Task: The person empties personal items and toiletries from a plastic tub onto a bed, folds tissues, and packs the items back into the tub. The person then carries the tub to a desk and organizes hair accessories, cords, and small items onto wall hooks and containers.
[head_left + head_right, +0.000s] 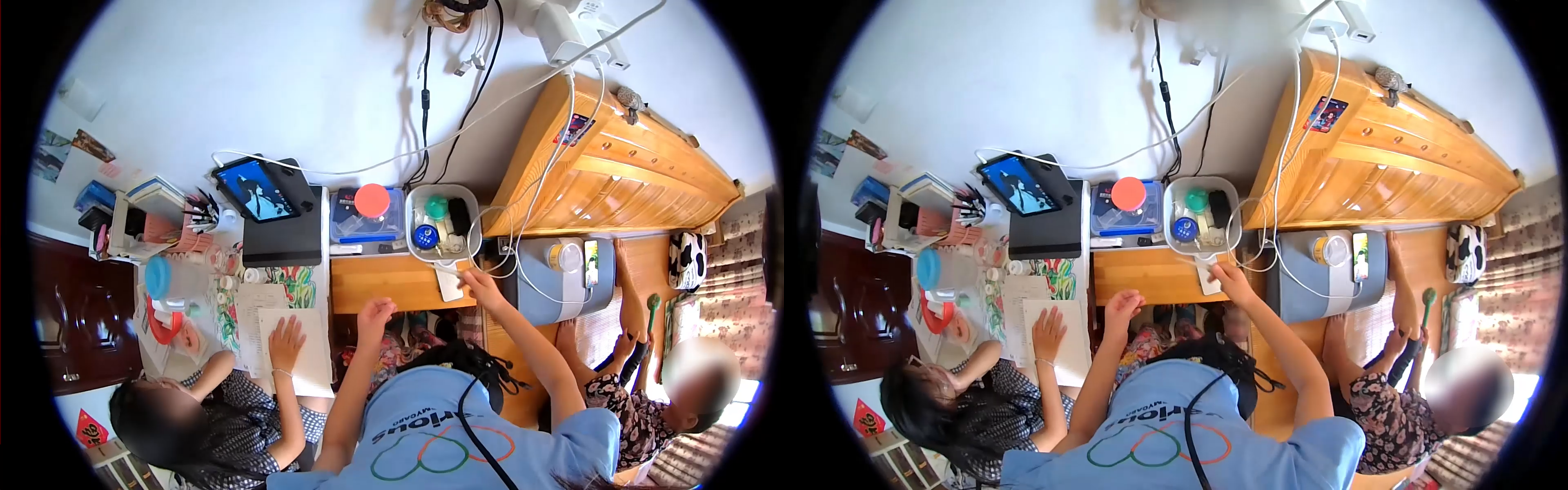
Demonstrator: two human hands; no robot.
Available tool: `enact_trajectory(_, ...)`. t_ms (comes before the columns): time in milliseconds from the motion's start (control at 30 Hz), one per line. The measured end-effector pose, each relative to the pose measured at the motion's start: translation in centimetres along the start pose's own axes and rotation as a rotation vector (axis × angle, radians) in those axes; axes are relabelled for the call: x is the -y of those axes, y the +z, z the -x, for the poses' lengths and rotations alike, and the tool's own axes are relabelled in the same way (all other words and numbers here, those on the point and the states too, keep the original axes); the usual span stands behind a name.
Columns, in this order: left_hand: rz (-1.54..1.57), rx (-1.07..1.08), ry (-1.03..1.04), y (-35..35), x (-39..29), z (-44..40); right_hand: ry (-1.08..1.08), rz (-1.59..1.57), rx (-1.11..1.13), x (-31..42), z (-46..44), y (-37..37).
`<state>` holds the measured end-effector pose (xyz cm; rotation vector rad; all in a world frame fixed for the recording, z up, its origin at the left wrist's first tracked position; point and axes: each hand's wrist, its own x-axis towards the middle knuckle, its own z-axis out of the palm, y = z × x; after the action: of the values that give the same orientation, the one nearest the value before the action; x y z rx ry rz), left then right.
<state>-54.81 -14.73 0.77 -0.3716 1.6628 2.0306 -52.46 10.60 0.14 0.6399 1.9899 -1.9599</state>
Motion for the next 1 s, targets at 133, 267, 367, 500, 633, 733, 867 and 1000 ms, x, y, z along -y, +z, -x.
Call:
enact_trajectory(133, -0.006, 0.032, -0.037, 0.8, 0.7, -1.1, 0.203, -0.055, -0.324, -5.3, -9.4, 0.8)
enact_trajectory(267, 0.005, 0.062, -0.038, 1.0, 1.0, -1.1, 0.127, -0.08, -0.482, -9.3, -16.7, 0.1)
enact_trajectory(367, -0.023, -0.053, -0.13, 0.4, 2.3, -0.8, 0.126, 0.103, -0.524, -13.9, -21.6, -0.6)
enact_trajectory(500, 0.007, -0.132, -0.152, -1.5, 4.3, -0.1, 0.165, 0.097, -0.487, -12.0, -21.2, 1.1)
enact_trajectory(633, 0.014, -0.169, -0.138, -3.0, 4.9, -0.2, 0.14, 0.333, -0.438, -10.8, -19.8, 1.8)
enact_trajectory(733, 0.031, -0.173, -0.103, -3.2, 4.9, -0.5, 0.07, 0.364, -0.449, -11.1, -19.2, 1.8)
enact_trajectory(867, 0.019, -0.143, -0.121, -2.5, 4.8, -0.6, 0.145, 0.307, -0.421, -12.7, -21.3, 1.6)
enact_trajectory(1000, 0.057, -0.113, -0.104, -2.2, 4.5, 0.2, 0.154, 0.801, -0.409, -10.6, -20.7, 3.3)
